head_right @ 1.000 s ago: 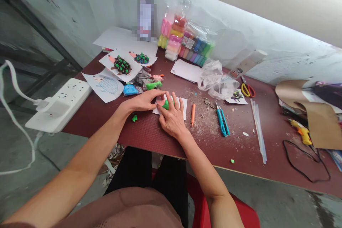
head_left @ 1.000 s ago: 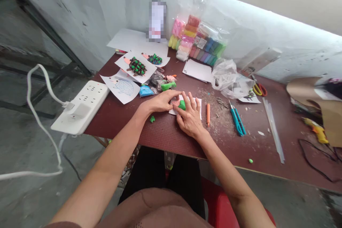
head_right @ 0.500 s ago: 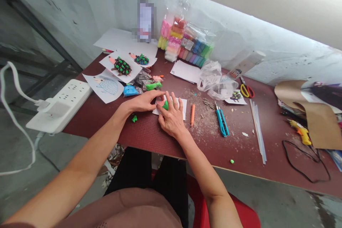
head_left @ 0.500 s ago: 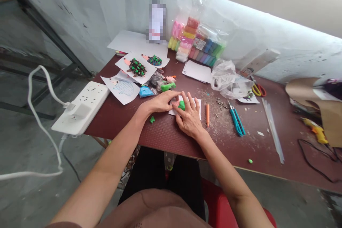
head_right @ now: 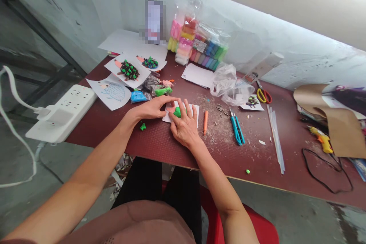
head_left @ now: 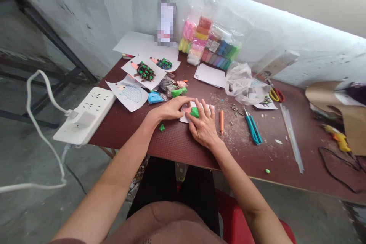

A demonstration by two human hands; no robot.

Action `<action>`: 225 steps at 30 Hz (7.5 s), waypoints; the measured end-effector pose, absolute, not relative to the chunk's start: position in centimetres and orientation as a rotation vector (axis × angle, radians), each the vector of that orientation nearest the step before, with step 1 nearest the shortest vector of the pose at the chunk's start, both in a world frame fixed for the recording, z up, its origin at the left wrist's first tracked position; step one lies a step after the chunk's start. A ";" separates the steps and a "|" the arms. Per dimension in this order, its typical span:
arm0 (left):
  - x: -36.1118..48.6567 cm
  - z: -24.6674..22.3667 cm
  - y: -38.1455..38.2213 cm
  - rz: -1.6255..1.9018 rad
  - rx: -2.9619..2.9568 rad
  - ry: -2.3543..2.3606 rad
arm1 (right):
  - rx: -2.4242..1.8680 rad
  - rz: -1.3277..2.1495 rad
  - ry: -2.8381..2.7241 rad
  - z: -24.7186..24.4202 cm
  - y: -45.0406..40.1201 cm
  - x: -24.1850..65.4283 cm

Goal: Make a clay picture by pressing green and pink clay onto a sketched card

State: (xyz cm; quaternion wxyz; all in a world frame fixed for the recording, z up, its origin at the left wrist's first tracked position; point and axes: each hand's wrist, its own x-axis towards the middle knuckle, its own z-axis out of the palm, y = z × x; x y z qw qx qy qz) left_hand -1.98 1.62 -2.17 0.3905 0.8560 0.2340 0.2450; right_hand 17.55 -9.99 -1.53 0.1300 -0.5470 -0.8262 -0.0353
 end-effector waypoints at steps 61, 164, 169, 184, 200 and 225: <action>-1.9 -1.3 1.2 0.513 2.211 0.666 | -1.647 -0.102 -2.350 -1.4 -11.2 18.6; -1.3 -2.0 2.0 0.513 2.343 0.701 | -1.952 -0.228 -2.077 -2.5 -11.8 19.6; -1.2 -2.3 2.1 0.554 2.347 0.685 | -1.921 -0.202 -2.136 -2.1 -11.8 19.1; -1.1 -1.8 1.7 0.546 2.359 0.700 | -1.818 -0.107 -2.292 -1.0 -10.7 17.7; -1.1 -1.7 1.6 0.534 2.356 0.700 | -1.775 -0.115 -2.324 -0.7 -10.9 17.4; -1.0 -2.4 2.1 0.519 2.344 0.703 | -2.081 -0.145 -2.107 -1.2 -11.4 20.3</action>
